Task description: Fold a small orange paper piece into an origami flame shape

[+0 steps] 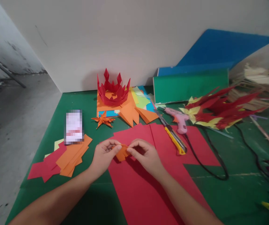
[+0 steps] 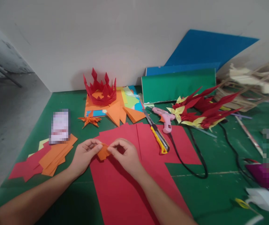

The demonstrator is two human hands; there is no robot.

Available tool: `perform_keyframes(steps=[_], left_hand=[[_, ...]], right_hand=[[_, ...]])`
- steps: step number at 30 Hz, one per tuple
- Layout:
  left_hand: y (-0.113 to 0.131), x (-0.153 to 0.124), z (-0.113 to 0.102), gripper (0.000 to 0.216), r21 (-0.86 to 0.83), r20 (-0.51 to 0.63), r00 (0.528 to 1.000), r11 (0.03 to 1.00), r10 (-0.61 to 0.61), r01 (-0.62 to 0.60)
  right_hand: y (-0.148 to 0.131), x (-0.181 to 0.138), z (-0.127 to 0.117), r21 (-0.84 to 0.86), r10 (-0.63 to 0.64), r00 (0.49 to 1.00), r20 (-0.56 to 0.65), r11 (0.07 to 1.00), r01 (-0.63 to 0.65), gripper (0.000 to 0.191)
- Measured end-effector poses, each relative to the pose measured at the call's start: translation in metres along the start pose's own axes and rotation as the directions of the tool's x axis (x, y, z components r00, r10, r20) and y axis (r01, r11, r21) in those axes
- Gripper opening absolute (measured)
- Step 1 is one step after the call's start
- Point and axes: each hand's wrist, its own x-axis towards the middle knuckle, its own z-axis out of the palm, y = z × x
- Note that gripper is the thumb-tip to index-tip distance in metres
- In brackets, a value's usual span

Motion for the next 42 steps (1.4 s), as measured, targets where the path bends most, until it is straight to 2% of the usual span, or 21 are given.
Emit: perform_keyframes(steps=[4, 8, 12, 15, 17, 18, 21, 24, 27, 30, 35, 39, 42], left_hand=[[-0.001, 0.0, 0.0, 0.03, -0.034, -0.072, 0.997, 0.999, 0.02, -0.023], [-0.004, -0.001, 0.0, 0.033, -0.064, -0.089, 0.996, 0.998, 0.011, -0.017], [-0.006, 0.003, -0.002, 0.031, -0.153, -0.143, 0.99, 0.988, 0.009, -0.031], [-0.005, 0.005, -0.003, 0.031, -0.175, -0.186, 0.982, 0.982, 0.037, -0.071], [-0.003, 0.003, -0.002, 0.032, -0.104, -0.165, 0.984, 0.991, 0.064, -0.082], [-0.002, 0.002, -0.001, 0.033, -0.061, -0.143, 0.987, 0.994, 0.079, -0.088], [0.0, -0.002, 0.001, 0.034, 0.008, -0.074, 0.993, 0.996, 0.094, -0.093], [0.002, -0.004, 0.002, 0.037, 0.048, -0.059, 0.995, 0.996, 0.082, -0.079], [0.002, -0.004, 0.002, 0.039, 0.054, -0.026, 0.998, 0.997, 0.051, -0.05], [-0.001, -0.003, 0.002, 0.042, 0.018, 0.034, 0.998, 0.999, 0.044, -0.045], [-0.011, -0.002, 0.001, 0.033, 0.007, 0.058, 0.989, 0.991, 0.134, -0.135], [-0.016, -0.002, 0.001, 0.026, 0.064, 0.087, 0.971, 0.971, 0.223, -0.229], [-0.017, -0.001, 0.0, 0.023, 0.099, 0.12, 0.943, 0.941, 0.311, -0.323]], right_hand=[[0.001, 0.001, -0.001, -0.037, 0.011, 0.999, 0.036, 0.999, -0.009, 0.018], [0.002, 0.001, 0.0, -0.048, 0.029, 0.999, 0.04, 0.998, -0.027, 0.018], [0.002, 0.002, -0.001, -0.145, 0.051, 0.997, 0.052, 0.989, -0.043, 0.018], [0.002, 0.001, -0.001, -0.17, -0.04, 0.999, -0.014, 0.985, 0.037, 0.015], [0.003, 0.0, 0.0, -0.145, -0.143, 0.988, -0.058, 0.98, 0.133, 0.005], [0.003, -0.001, 0.001, -0.141, -0.197, 0.978, -0.061, 0.972, 0.187, 0.008], [0.003, -0.004, 0.003, -0.194, -0.308, 0.951, 0.014, 0.932, 0.305, 0.029], [0.003, -0.005, 0.003, -0.271, -0.326, 0.943, 0.074, 0.903, 0.333, 0.025], [0.001, -0.005, 0.002, -0.323, -0.336, 0.938, 0.081, 0.882, 0.344, 0.023], [0.001, -0.004, 0.001, -0.374, -0.35, 0.935, 0.05, 0.862, 0.343, 0.023], [0.004, -0.007, 0.002, -0.372, -0.379, 0.924, -0.061, 0.867, 0.331, 0.027], [0.005, -0.008, 0.003, -0.276, -0.254, 0.954, -0.159, 0.939, 0.204, 0.026], [0.005, -0.007, 0.003, -0.165, -0.154, 0.97, -0.186, 0.978, 0.124, 0.024]])
